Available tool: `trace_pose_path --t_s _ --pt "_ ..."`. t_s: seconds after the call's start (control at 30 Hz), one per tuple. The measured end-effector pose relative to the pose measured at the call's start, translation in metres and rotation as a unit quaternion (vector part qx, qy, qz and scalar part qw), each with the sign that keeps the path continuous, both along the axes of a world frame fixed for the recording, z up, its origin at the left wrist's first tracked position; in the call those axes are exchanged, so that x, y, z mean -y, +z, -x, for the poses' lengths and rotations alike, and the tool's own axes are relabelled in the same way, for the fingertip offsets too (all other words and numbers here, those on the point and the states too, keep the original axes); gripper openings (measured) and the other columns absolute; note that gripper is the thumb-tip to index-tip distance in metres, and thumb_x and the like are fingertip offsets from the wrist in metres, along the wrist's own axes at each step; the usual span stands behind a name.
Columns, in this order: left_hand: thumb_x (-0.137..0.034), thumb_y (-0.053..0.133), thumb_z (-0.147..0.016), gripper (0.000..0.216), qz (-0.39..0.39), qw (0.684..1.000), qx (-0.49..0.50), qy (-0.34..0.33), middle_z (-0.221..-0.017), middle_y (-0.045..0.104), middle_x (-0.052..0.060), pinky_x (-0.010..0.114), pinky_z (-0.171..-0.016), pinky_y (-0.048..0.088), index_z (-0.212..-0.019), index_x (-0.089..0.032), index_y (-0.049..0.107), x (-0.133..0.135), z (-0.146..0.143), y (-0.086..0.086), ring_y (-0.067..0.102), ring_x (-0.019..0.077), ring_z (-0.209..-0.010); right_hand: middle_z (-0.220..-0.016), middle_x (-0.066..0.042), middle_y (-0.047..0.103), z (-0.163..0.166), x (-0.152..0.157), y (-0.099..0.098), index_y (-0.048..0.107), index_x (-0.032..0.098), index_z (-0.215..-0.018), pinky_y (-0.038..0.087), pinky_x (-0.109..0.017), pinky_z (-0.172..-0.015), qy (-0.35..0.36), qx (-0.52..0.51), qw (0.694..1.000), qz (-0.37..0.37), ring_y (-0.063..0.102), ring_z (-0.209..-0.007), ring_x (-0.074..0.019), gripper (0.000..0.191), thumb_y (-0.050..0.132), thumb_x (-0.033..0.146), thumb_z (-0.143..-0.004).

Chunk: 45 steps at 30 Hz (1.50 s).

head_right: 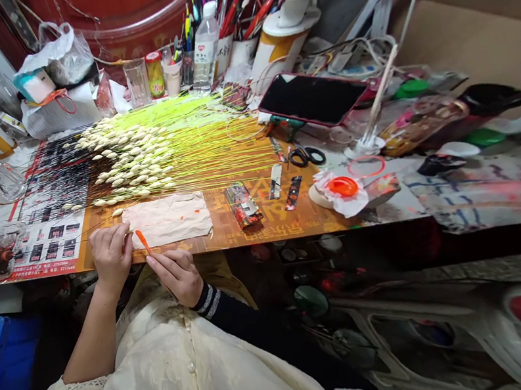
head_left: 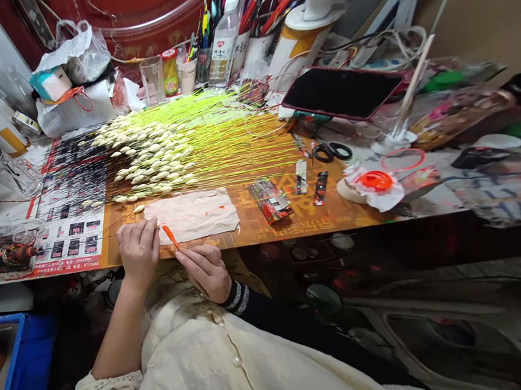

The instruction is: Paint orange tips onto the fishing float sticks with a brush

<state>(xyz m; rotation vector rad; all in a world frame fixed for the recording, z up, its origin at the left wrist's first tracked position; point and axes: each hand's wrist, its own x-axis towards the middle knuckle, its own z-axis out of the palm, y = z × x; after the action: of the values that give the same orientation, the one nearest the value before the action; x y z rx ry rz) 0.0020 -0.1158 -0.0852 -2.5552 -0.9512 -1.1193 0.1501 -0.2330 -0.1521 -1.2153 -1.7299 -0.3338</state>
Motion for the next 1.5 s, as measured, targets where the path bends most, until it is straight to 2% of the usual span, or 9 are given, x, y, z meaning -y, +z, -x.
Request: trace_pose_path --t_s 0.63,1.0,1.23,1.5 --pt "-0.023 0.056 -0.094 0.029 0.012 1.000 0.007 0.000 -0.106 0.071 0.008 0.039 -0.096 0.039 -0.121 -0.021 0.064 0.000 0.000 -0.003 0.060 0.0221 -0.099 -0.127 -0.008 0.067 0.003 -0.002 0.000 0.036 0.020 -0.151 0.041 -0.039 -0.099 -0.019 0.006 1.000 0.015 0.054 -0.112 -0.0209 0.061 0.052 0.008 -0.093" --pt "-0.024 0.056 -0.094 0.029 0.008 1.000 0.002 0.005 -0.107 0.071 0.007 0.039 -0.098 0.039 -0.121 -0.021 0.063 -0.001 0.001 -0.003 0.059 0.0218 -0.099 -0.124 -0.010 0.068 0.003 -0.002 -0.006 0.038 0.019 -0.150 0.044 -0.038 -0.098 -0.015 -0.006 1.000 -0.006 0.055 -0.111 -0.0210 0.061 0.054 0.008 -0.092" --pt "-0.026 0.054 -0.095 0.030 0.040 0.999 0.009 0.001 -0.108 0.071 0.009 0.041 -0.099 0.039 -0.123 -0.022 0.063 0.000 0.002 -0.004 0.060 0.0228 -0.102 -0.126 -0.008 0.067 -0.002 0.002 -0.003 0.033 0.023 -0.152 0.048 -0.041 -0.095 0.000 -0.006 1.000 0.018 0.058 -0.108 -0.0219 0.061 0.049 0.011 -0.094" --pt "-0.027 0.048 -0.098 0.028 0.048 0.999 0.009 -0.003 -0.105 0.072 0.010 0.040 -0.097 0.039 -0.120 -0.020 0.064 0.000 0.002 0.000 0.062 0.0211 -0.098 -0.119 -0.009 0.070 -0.007 -0.002 -0.007 0.038 0.021 -0.150 0.051 -0.039 -0.094 0.011 -0.005 1.000 -0.026 0.060 -0.107 -0.0211 0.061 0.052 0.010 -0.091"
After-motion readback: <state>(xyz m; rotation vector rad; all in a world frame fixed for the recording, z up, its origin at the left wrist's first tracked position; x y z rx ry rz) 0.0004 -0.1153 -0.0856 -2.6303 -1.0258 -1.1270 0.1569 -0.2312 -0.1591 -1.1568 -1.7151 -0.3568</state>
